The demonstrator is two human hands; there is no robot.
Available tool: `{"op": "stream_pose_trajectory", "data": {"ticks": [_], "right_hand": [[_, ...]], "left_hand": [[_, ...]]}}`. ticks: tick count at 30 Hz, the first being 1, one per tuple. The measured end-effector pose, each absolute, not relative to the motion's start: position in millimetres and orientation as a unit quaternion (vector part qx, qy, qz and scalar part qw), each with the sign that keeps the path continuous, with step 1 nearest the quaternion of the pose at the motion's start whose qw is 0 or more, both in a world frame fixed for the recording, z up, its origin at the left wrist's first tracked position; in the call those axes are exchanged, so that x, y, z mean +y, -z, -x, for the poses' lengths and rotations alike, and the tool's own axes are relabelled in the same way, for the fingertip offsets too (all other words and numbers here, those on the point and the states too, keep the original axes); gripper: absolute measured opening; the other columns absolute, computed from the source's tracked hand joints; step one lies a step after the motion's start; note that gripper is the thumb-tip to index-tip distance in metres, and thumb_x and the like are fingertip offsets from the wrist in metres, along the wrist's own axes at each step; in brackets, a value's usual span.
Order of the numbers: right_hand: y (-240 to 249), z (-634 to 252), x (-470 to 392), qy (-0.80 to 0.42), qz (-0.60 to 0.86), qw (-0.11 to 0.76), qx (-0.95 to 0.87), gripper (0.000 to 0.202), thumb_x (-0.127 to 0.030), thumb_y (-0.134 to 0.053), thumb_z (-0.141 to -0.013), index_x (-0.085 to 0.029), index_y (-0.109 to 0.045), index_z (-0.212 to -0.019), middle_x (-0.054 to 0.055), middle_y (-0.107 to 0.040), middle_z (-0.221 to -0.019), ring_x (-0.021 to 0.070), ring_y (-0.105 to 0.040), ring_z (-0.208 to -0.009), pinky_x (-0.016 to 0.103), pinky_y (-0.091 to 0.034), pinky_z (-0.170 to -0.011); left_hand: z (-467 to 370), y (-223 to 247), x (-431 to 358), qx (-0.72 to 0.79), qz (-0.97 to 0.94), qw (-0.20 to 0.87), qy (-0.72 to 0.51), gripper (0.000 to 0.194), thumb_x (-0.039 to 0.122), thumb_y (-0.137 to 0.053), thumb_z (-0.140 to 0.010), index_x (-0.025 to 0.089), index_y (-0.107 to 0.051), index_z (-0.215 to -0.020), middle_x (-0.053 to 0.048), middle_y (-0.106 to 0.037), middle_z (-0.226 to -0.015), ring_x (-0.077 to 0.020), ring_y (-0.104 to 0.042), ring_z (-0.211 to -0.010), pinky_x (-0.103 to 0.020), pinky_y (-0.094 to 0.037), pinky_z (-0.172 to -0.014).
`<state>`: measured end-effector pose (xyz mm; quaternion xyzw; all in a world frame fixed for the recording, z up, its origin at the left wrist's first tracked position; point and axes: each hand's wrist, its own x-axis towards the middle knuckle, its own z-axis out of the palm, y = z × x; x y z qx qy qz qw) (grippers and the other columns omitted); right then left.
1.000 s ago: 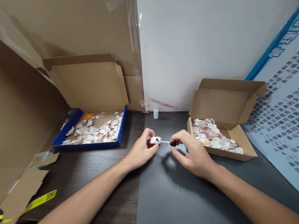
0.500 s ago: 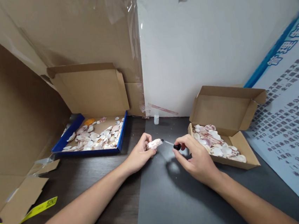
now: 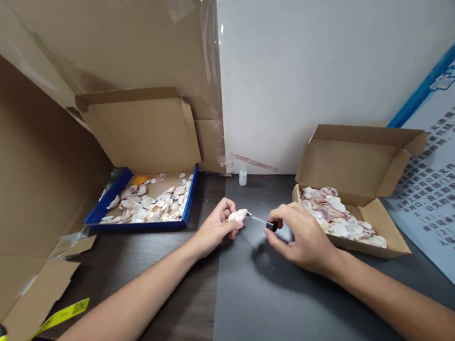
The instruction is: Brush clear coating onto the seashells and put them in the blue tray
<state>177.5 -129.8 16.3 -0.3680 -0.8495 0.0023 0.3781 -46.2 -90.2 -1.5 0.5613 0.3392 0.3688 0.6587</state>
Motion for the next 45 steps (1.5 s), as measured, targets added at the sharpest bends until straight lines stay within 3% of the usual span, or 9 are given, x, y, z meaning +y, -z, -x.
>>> {"op": "stream_pose_trajectory", "data": {"ticks": [7, 10, 16, 24, 30, 35, 42, 45], "right_hand": [[-3, -176, -133, 0.038, 0.363, 0.394, -0.843, 0.009, -0.018, -0.059, -0.091, -0.02, -0.051, -0.093, 0.002, -0.059, -0.076, 0.0187, -0.053, -0.069, 0.033, -0.039, -0.07], [-1, -175, -133, -0.006, 0.349, 0.395, -0.85, 0.006, -0.021, -0.058, -0.095, -0.02, -0.052, -0.097, 0.003, -0.062, -0.081, 0.0184, -0.055, -0.072, 0.031, -0.04, -0.068], [-2, -176, -134, 0.029, 0.41, 0.363, -0.836, 0.005, -0.022, -0.058, -0.095, -0.019, -0.054, -0.094, 0.002, -0.061, -0.077, 0.0182, -0.054, -0.07, 0.034, -0.037, -0.075], [-7, -175, -140, -0.025, 0.379, 0.373, -0.847, 0.007, -0.02, -0.059, -0.095, -0.021, -0.052, -0.097, 0.001, -0.061, -0.08, 0.0178, -0.053, -0.073, 0.033, -0.039, -0.073], [-7, -175, -141, -0.034, 0.394, 0.382, -0.835, 0.007, -0.022, -0.059, -0.095, -0.021, -0.052, -0.099, 0.003, -0.062, -0.083, 0.0188, -0.054, -0.077, 0.032, -0.042, -0.072], [-8, -178, -140, -0.019, 0.401, 0.382, -0.832, 0.008, -0.022, -0.06, -0.093, -0.021, -0.052, -0.095, 0.002, -0.06, -0.078, 0.0188, -0.053, -0.074, 0.032, -0.041, -0.07], [-9, -176, -141, -0.016, 0.394, 0.375, -0.839, 0.003, -0.022, -0.057, -0.095, -0.021, -0.055, -0.097, 0.002, -0.061, -0.078, 0.0184, -0.053, -0.071, 0.032, -0.042, -0.069], [-10, -174, -142, -0.022, 0.382, 0.399, -0.833, 0.004, -0.022, -0.056, -0.095, -0.02, -0.056, -0.099, 0.003, -0.063, -0.081, 0.0185, -0.055, -0.073, 0.032, -0.042, -0.069]], "left_hand": [[48, -1, -92, 0.351, -0.566, 0.657, -0.354, 0.038, 0.025, -0.071, -0.076, 0.023, -0.036, -0.089, 0.01, -0.05, -0.07, -0.0052, -0.044, -0.051, -0.018, -0.035, -0.05], [50, 0, -92, 0.351, -0.571, 0.659, -0.342, 0.038, 0.028, -0.072, -0.076, 0.023, -0.037, -0.089, 0.009, -0.051, -0.073, -0.0052, -0.045, -0.053, -0.018, -0.036, -0.049], [53, 0, -88, 0.357, -0.585, 0.641, -0.346, 0.028, 0.032, -0.066, -0.084, 0.02, -0.043, -0.094, 0.005, -0.057, -0.078, -0.0048, -0.047, -0.051, -0.019, -0.036, -0.05], [52, -2, -88, 0.371, -0.579, 0.633, -0.355, 0.03, 0.04, -0.068, -0.085, 0.018, -0.051, -0.096, 0.003, -0.057, -0.077, -0.0058, -0.048, -0.052, -0.02, -0.037, -0.05], [53, -6, -90, 0.339, -0.514, 0.696, -0.369, 0.028, 0.036, -0.069, -0.084, 0.016, -0.058, -0.101, -0.004, -0.062, -0.09, -0.0142, -0.06, -0.078, -0.025, -0.048, -0.066], [52, -8, -92, 0.307, -0.459, 0.75, -0.364, 0.027, 0.037, -0.067, -0.087, 0.017, -0.057, -0.101, -0.008, -0.064, -0.099, -0.0191, -0.065, -0.087, -0.03, -0.051, -0.074], [52, -10, -97, 0.294, -0.442, 0.79, -0.308, 0.028, 0.04, -0.062, -0.089, 0.018, -0.055, -0.105, -0.007, -0.063, -0.091, -0.02, -0.067, -0.071, -0.028, -0.05, -0.056], [52, -9, -97, 0.298, -0.443, 0.791, -0.299, 0.028, 0.038, -0.062, -0.089, 0.018, -0.056, -0.107, -0.008, -0.064, -0.09, -0.0188, -0.067, -0.068, -0.027, -0.05, -0.056]]}}
